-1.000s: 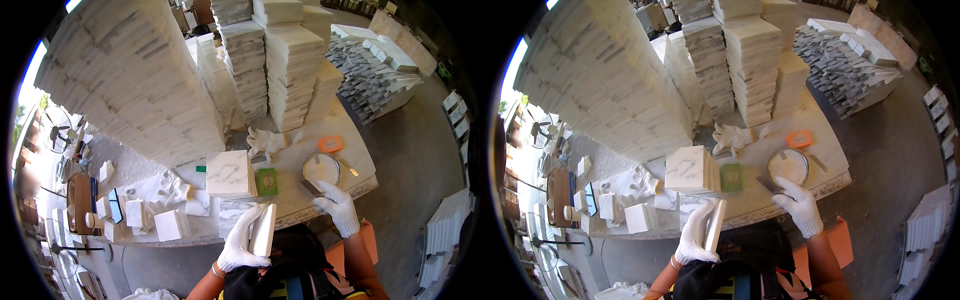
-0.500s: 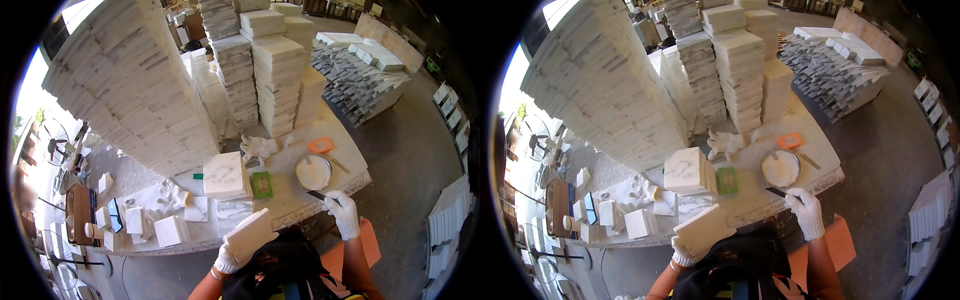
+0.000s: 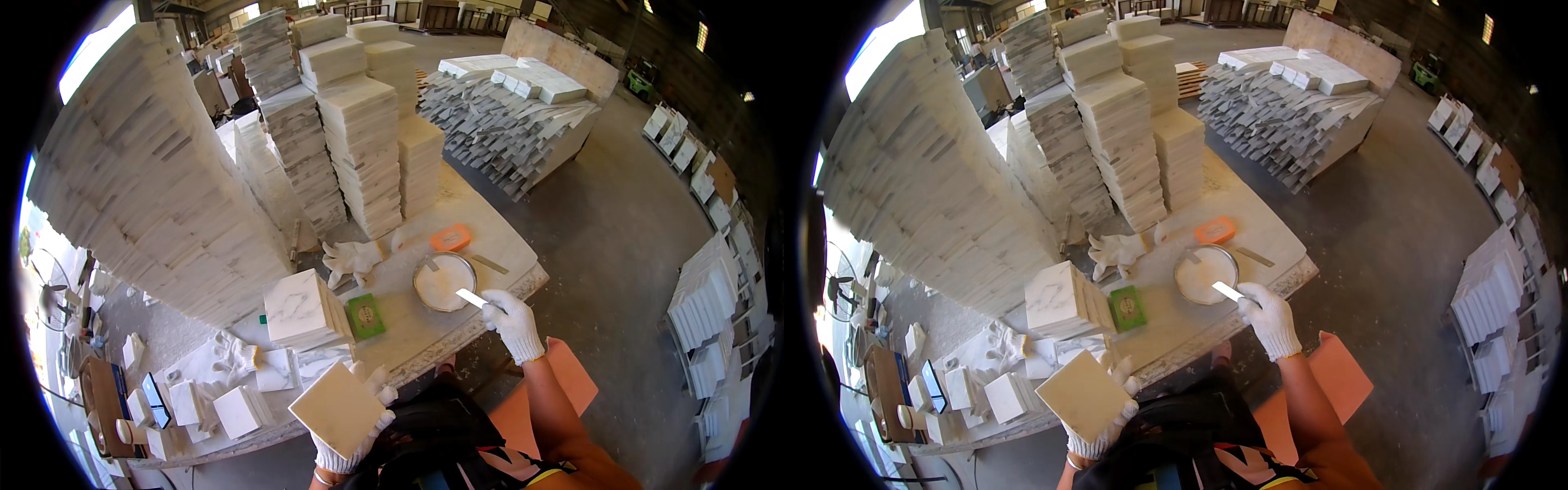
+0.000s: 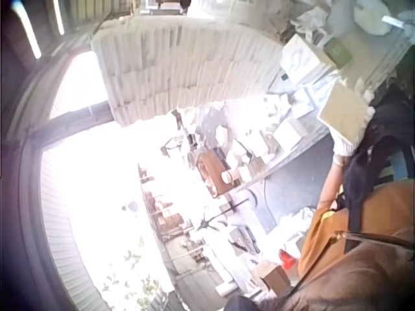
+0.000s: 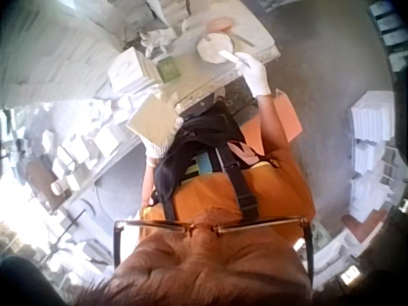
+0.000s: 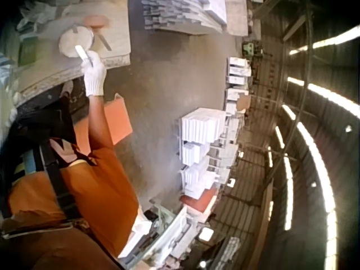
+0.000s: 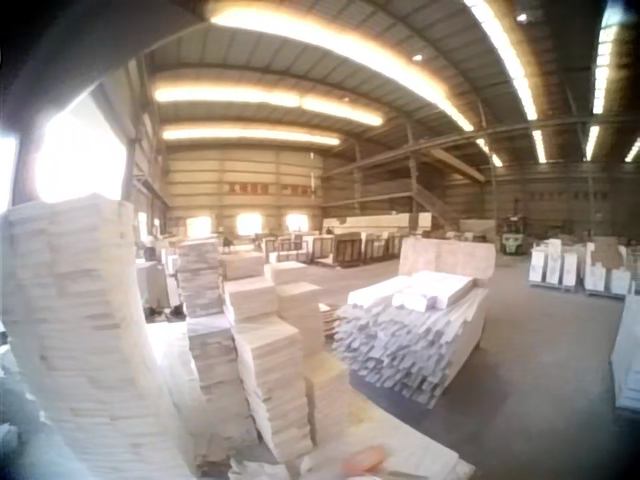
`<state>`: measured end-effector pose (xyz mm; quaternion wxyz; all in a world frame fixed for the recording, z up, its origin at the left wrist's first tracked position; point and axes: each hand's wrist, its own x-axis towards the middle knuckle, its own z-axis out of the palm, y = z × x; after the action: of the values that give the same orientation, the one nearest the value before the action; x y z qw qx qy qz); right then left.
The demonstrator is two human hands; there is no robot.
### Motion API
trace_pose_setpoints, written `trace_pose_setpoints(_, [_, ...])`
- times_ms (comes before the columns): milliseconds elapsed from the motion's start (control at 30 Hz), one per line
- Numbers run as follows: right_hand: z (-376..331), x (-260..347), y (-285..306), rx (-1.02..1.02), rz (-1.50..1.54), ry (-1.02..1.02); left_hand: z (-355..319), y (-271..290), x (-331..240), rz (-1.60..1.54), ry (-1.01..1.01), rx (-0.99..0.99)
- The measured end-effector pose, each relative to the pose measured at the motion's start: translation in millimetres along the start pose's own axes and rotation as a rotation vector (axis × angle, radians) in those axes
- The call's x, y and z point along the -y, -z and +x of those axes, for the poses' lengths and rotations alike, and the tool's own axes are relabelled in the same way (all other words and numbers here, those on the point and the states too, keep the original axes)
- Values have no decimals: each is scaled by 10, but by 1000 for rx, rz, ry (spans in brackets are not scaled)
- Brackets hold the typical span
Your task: The person repeatedly scrapes the edges of small white square tiles with a metal scraper, then wipes the surfaces with a green sponge. The person handles tiles one at a time, applying a white paste from a small container to the edges before scraping again.
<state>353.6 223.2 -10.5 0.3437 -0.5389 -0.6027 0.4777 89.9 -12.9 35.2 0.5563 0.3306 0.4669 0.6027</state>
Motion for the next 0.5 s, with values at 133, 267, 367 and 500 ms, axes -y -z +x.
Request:
trace_pose_setpoints(133, [32,-90,9,4,-61,13,49,284,242,-993,233,80])
trace_pose_setpoints(267, [72,-136,8,5,-115,21,98,275,204,-745,205,-75])
trace_pose_setpoints(367, [154,-154,23,16,-121,7,229,18,-98,-253,138,-254])
trace_pose_setpoints(500, [382,-270,39,41,-272,86,452,-173,-216,141,222,-207])
